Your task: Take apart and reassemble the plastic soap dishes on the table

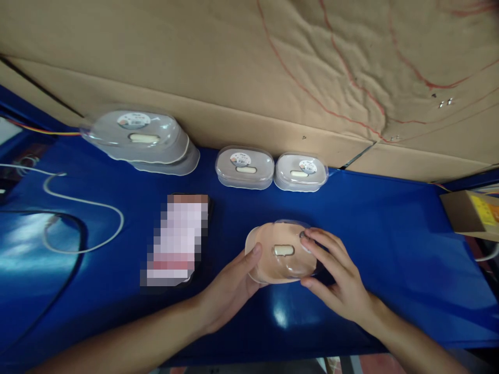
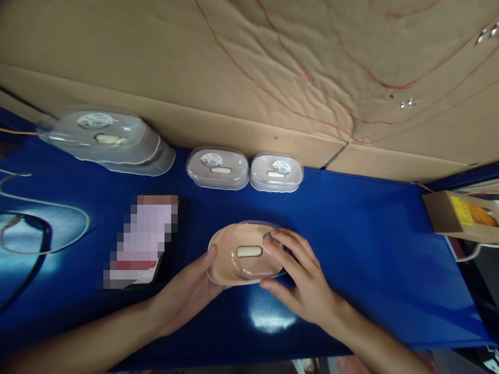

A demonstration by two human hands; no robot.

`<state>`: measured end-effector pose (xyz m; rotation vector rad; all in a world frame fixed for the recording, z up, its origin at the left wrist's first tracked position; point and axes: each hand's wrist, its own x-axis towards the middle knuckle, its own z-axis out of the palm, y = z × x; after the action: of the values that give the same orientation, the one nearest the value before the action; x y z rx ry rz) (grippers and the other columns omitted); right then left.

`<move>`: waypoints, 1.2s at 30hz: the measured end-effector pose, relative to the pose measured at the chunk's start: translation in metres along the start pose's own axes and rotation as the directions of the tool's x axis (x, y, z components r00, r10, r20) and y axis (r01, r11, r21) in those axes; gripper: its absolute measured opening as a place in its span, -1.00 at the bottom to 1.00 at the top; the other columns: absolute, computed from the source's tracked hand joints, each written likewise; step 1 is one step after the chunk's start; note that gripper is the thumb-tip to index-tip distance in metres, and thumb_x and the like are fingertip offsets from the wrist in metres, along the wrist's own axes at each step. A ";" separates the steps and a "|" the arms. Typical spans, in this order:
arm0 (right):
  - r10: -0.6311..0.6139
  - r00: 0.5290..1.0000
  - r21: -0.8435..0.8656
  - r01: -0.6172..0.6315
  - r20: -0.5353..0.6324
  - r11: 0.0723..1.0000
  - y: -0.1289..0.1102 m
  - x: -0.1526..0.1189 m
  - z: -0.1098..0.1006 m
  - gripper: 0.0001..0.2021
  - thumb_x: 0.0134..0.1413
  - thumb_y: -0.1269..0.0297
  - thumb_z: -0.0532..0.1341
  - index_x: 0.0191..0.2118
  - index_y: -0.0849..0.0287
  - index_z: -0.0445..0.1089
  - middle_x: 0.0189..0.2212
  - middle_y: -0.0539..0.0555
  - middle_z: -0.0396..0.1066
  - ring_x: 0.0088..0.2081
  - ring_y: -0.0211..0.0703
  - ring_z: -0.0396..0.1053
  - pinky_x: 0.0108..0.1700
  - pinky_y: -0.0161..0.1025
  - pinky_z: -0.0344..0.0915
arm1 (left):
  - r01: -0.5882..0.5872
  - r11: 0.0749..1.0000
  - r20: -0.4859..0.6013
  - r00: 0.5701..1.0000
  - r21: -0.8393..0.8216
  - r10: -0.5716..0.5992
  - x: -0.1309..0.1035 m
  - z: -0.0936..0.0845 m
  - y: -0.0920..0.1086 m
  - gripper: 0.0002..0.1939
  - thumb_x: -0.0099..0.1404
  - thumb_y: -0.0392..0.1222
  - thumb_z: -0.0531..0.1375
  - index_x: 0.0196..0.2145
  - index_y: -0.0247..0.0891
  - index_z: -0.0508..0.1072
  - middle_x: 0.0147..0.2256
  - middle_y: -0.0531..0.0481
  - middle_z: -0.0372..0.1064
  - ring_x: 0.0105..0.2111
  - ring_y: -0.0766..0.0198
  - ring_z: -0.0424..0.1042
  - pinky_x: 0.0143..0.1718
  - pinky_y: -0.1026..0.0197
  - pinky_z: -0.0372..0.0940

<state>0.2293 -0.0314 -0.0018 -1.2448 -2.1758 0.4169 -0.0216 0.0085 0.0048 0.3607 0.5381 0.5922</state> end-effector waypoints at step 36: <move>-0.214 0.972 -0.194 0.229 0.095 0.954 -0.005 -0.002 -0.004 -0.57 0.42 0.15 0.25 0.28 0.19 0.35 0.23 0.30 0.30 0.35 0.26 0.15 0.27 0.23 0.34 | 0.033 0.988 0.129 0.990 0.148 -0.052 -0.001 -0.008 -0.006 -0.30 0.33 0.41 0.22 0.23 -0.08 0.51 0.22 -0.13 0.50 0.41 -0.18 0.20 0.36 -0.16 0.12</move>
<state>0.2290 -0.0361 0.0031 -1.0860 -2.4383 0.1509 -0.0238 0.0048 -0.0039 0.5226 0.4608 0.4850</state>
